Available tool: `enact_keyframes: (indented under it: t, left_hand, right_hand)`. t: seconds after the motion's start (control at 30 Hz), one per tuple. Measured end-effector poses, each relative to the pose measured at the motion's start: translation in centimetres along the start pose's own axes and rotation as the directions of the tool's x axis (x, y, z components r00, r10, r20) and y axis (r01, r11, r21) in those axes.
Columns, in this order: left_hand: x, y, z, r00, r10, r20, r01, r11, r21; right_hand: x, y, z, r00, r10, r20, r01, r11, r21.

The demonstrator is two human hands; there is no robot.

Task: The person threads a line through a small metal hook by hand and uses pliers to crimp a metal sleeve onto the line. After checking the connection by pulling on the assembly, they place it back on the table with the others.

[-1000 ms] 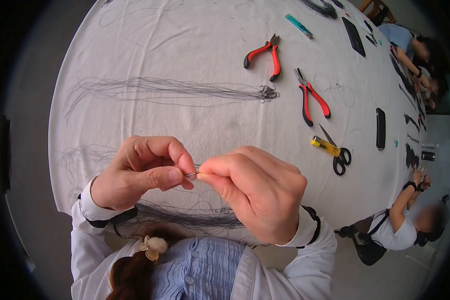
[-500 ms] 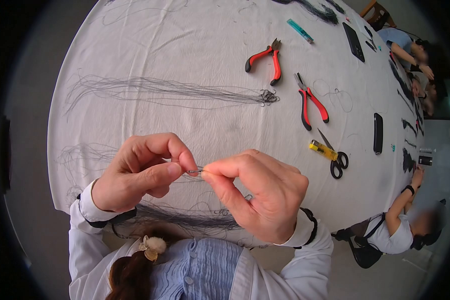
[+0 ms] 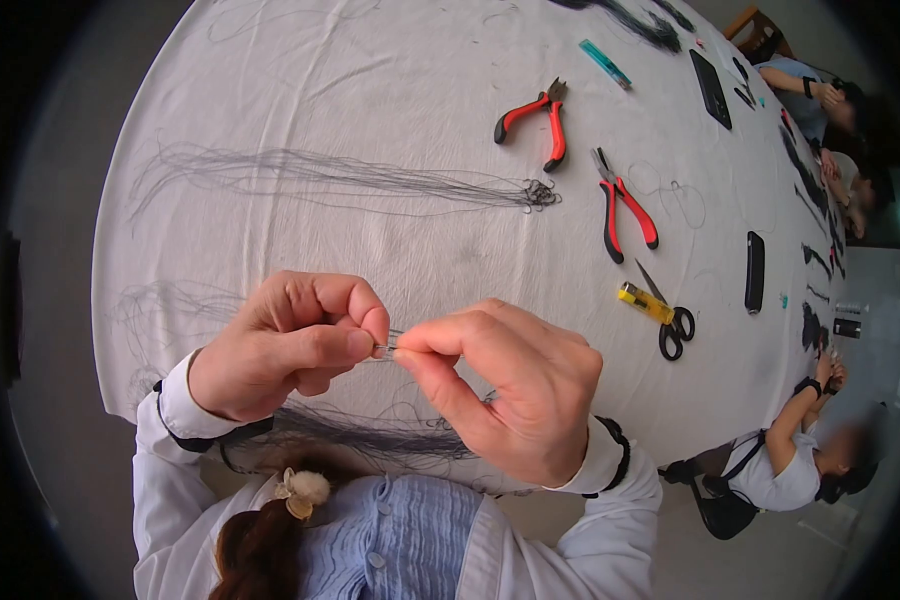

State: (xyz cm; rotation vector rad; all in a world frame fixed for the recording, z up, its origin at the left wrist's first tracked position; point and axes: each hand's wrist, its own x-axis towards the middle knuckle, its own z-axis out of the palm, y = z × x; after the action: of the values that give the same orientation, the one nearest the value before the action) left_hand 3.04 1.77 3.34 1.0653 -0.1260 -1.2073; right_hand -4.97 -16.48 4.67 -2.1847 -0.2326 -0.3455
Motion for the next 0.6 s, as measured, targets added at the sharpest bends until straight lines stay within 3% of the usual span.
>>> enact_keyframes:
  t: [0.13,0.27,0.37,0.43,0.57,0.6]
  left_hand:
    - [0.0,0.0,-0.1,0.992,-0.107,0.073,0.116,0.983,-0.142]
    - [-0.1,0.0,-0.1,0.989,-0.111,0.102,0.129,0.971,-0.201]
    - [-0.2,0.1,0.2,0.999,-0.043,0.020,0.044,0.998,-0.041]
    - [-0.1,-0.4,-0.1,0.954,0.299,-0.001,-0.285,0.910,0.300]
    - [-0.7,0.1,0.8,0.935,0.348,-0.069,-0.278,0.841,0.465]
    - [-0.7,-0.1,0.8,0.892,0.449,-0.046,-0.344,0.744,0.573]
  right_hand:
    - [-0.1,-0.1,-0.1,1.000,-0.015,0.026,0.016,0.998,-0.055]
    - [-0.2,-0.1,0.1,0.998,-0.060,0.007,0.060,0.995,-0.081]
    - [-0.2,-0.3,-0.1,1.000,0.007,-0.029,-0.008,0.999,-0.047]
    - [-0.1,-0.5,-0.4,0.991,0.133,0.020,-0.134,0.990,0.033]
    - [-0.4,-0.3,-0.3,0.985,0.172,0.004,-0.171,0.979,0.112]
    - [-0.4,-0.3,-0.3,0.983,0.185,0.018,-0.185,0.975,0.120]
